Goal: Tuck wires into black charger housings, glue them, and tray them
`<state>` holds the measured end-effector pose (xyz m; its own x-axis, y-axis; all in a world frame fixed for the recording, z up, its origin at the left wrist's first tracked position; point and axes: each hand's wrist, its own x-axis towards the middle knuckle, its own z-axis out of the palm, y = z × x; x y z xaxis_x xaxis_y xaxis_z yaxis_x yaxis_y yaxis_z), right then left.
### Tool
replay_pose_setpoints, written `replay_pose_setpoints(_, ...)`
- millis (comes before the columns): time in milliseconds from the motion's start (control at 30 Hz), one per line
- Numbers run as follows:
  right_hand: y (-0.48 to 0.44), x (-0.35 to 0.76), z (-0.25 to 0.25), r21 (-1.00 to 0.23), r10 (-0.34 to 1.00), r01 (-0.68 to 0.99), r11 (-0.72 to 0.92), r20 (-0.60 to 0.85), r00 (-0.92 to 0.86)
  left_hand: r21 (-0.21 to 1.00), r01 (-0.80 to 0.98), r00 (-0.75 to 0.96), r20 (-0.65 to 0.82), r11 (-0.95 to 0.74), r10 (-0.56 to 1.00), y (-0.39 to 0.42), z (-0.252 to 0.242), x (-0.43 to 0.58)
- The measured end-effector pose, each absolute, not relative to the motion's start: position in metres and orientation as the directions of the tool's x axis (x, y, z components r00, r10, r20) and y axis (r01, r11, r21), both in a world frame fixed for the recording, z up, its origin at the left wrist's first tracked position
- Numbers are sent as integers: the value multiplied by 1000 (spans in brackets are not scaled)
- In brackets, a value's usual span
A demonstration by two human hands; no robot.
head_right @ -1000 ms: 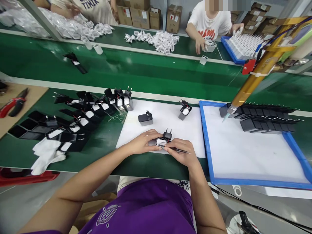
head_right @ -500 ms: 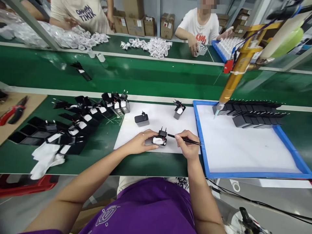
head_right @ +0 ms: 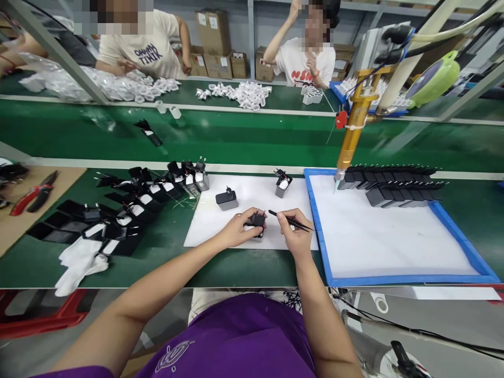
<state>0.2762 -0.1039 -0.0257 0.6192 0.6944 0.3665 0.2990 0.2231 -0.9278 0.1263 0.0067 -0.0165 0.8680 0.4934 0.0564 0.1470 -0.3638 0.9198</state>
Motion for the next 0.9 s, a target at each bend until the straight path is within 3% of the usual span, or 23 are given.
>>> replay_pose_setpoints(167, -104, 275, -24, -927, 706, 328, 183, 356, 612, 706, 162, 876, 219, -690, 430, 8, -20, 126)
replay_pose_setpoints(367, -103, 274, -22, -927, 687, 337, 167, 355, 634, 423, 177, 953, 152, -889, 262, 3, 2, 119)
replay_pose_setpoints(567, -103, 273, -19, -916, 662, 369, 155, 374, 650, 496, 167, 963, 103, -852, 248, -3, 18, 108)
replay_pose_setpoints(900, -103, 272, -19, -896, 655, 408, 175, 415, 631, 481, 149, 955, 155, -864, 251, 3, 1, 113)
